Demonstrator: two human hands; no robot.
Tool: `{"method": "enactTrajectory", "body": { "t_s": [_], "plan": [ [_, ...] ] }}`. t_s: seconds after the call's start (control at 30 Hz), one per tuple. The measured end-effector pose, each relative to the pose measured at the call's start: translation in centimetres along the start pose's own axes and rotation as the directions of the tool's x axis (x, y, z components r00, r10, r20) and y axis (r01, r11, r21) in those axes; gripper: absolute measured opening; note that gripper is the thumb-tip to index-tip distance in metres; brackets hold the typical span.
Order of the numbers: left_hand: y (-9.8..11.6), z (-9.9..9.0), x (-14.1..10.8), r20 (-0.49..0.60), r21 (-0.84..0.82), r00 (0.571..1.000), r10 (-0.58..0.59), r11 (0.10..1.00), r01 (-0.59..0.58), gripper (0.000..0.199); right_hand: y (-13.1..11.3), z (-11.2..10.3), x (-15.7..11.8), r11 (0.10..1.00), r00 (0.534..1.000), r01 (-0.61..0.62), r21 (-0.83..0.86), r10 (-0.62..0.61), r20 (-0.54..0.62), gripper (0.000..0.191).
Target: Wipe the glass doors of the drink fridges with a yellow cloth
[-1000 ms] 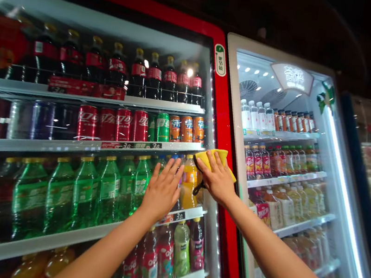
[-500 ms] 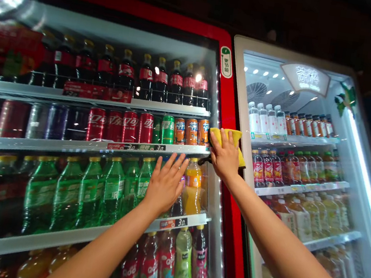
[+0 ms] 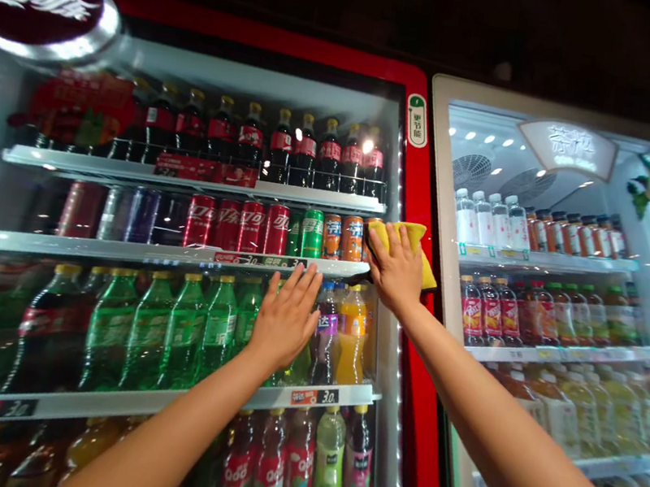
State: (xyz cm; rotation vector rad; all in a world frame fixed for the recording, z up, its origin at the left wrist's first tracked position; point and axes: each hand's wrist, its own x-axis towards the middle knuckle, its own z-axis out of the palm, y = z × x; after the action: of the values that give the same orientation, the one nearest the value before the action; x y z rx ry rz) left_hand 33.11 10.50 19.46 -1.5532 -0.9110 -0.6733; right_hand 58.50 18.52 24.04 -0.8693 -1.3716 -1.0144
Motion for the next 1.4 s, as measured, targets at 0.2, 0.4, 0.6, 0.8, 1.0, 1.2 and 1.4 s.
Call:
{"method": "enactTrajectory", "body": {
  "t_s": [0.2,0.4,0.6,0.8,1.0,1.2,1.4],
  "plan": [
    [-0.3,-0.1,-1.1,0.01,-0.003,1.0,-0.011,1.0,0.011,0.071,-1.7,-1.6,-4.5,0.952,0.943,0.303,0.042,-0.306,0.134,0.066],
    [-2.8,-1.4,-2.6,0.024,0.027,1.0,0.007,1.0,-0.008,0.075,0.9,-1.3,-3.3,0.987,0.985,0.162,0.02,-0.163,0.053,0.065],
    [-3.3,-1.6,-4.0,-0.01,0.077,0.996,-0.084,0.993,0.085,0.077,-6.6,0.7,0.2,0.999,1.0,0.013,0.042,-0.013,-0.001,0.058],
    [-3.5,-2.0,-4.7,0.058,0.079,0.996,-0.074,0.994,0.069,0.073,-4.8,-1.5,-4.4,0.928,0.916,0.355,0.11,-0.369,0.158,0.065],
    [-5.4,-2.2,-4.0,0.064,0.084,0.995,-0.076,0.994,0.07,0.074,-4.7,-0.6,-1.8,0.999,0.995,0.003,0.036,-0.006,0.1,0.065],
    [-6.5,-2.4,-4.4,0.047,0.066,0.998,-0.048,0.997,0.045,0.074,-12.0,0.4,-2.8,0.99,0.992,0.11,0.089,-0.115,0.053,0.067],
    [-9.2,-3.9,-5.9,0.036,0.063,0.998,-0.043,0.997,0.04,0.077,-7.8,-0.6,-4.7,0.945,0.941,0.307,0.11,-0.318,0.112,0.069]
  ]
}}
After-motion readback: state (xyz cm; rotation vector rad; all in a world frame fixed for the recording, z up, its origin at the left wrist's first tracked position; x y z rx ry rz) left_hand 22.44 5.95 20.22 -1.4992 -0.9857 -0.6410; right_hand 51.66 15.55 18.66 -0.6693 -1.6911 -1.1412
